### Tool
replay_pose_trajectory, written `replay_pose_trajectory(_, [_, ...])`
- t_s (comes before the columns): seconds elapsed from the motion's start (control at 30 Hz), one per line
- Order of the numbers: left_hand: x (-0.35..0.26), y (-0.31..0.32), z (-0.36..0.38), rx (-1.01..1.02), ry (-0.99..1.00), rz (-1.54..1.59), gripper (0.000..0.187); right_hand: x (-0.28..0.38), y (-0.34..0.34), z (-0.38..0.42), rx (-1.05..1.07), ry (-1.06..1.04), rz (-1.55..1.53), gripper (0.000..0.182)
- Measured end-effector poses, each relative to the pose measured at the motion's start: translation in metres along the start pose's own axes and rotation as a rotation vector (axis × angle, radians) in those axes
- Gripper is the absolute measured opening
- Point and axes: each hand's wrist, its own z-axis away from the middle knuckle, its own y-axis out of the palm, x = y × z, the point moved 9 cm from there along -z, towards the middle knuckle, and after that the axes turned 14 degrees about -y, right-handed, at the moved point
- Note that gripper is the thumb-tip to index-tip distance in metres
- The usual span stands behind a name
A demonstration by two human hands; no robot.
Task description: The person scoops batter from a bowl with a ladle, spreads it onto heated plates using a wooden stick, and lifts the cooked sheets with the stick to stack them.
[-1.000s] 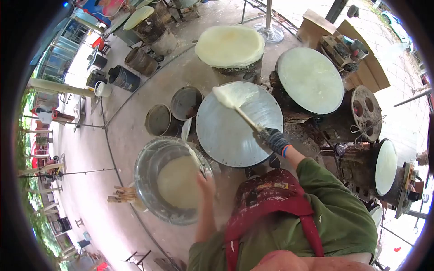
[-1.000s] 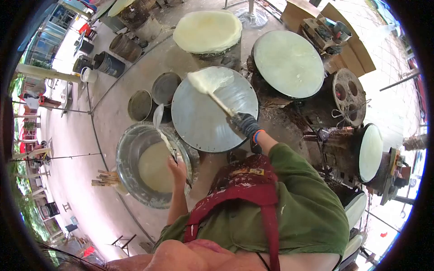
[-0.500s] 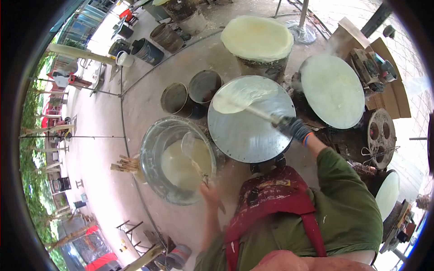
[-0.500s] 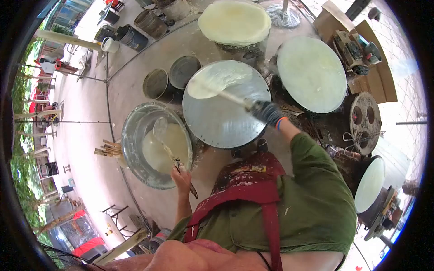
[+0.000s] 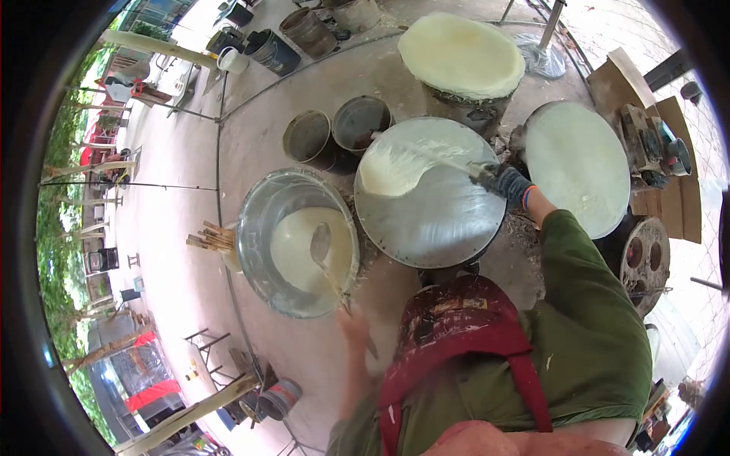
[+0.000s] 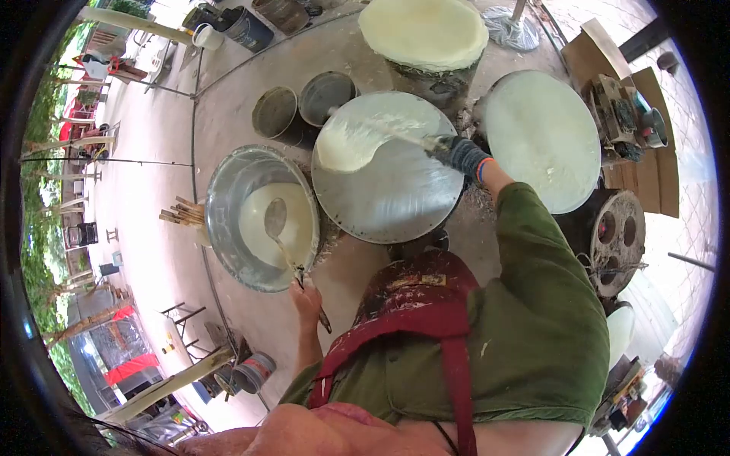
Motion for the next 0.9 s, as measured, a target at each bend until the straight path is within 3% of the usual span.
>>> replay_pose_trajectory(0.07, [0.009, 0.0, 0.004, -0.009, -0.04, -0.027, 0.023, 0.021, 0.027, 0.001, 0.221, 0.336, -0.268, 0.028])
replay_pose_trajectory(0.1, [0.007, -0.001, 0.01, -0.011, -0.045, -0.078, 0.023, 0.02, 0.043, 0.005, 0.269, 0.262, -0.299, 0.028])
replay_pose_trajectory(0.17, [-0.013, -0.003, 0.023, -0.015, -0.026, -0.192, 0.024, 0.043, 0.031, 0.003, 0.116, -0.309, -0.12, 0.028])
replay_pose_trajectory(0.23, [-0.029, -0.004, 0.029, -0.041, 0.019, -0.317, 0.024, -0.011, 0.052, 0.014, 0.387, 0.016, -0.296, 0.029])
replay_pose_trajectory(0.3, [-0.044, 0.0, 0.025, -0.093, 0.075, -0.422, 0.024, -0.03, 0.027, -0.012, 0.205, -0.045, -0.197, 0.029])
replay_pose_trajectory(0.37, [-0.067, 0.01, 0.01, -0.025, 0.023, -0.423, 0.024, -0.013, 0.003, -0.029, -0.03, -0.531, 0.278, 0.03])
replay_pose_trajectory(0.4, [-0.077, 0.016, 0.001, 0.012, 0.0, -0.425, 0.024, -0.016, 0.01, -0.031, 0.107, -0.272, 0.067, 0.031])
replay_pose_trajectory(0.47, [-0.09, 0.025, -0.011, -0.021, 0.158, -0.45, 0.025, 0.015, 0.032, -0.007, 0.373, 0.258, -0.35, 0.031])
replay_pose_trajectory(0.6, [-0.118, 0.046, -0.02, -0.052, 0.315, -0.477, 0.021, -0.017, 0.015, 0.038, 0.463, -0.013, 0.071, 0.023])
replay_pose_trajectory(0.7, [-0.117, 0.065, -0.03, -0.015, 0.263, -0.647, 0.02, -0.05, -0.016, 0.013, 0.233, 0.186, 0.124, 0.026])
replay_pose_trajectory(0.77, [-0.115, 0.07, -0.03, 0.01, 0.243, -0.729, 0.025, -0.04, -0.012, -0.004, 0.135, 0.017, 0.129, 0.027])
replay_pose_trajectory(0.83, [-0.109, 0.072, -0.025, 0.039, 0.211, -0.821, 0.025, 0.009, 0.011, -0.017, 0.087, -0.444, 0.107, 0.027])
replay_pose_trajectory(0.9, [-0.097, 0.064, -0.006, 0.075, 0.161, -0.924, 0.02, 0.012, 0.037, 0.0, 0.324, -0.043, -0.138, 0.028])
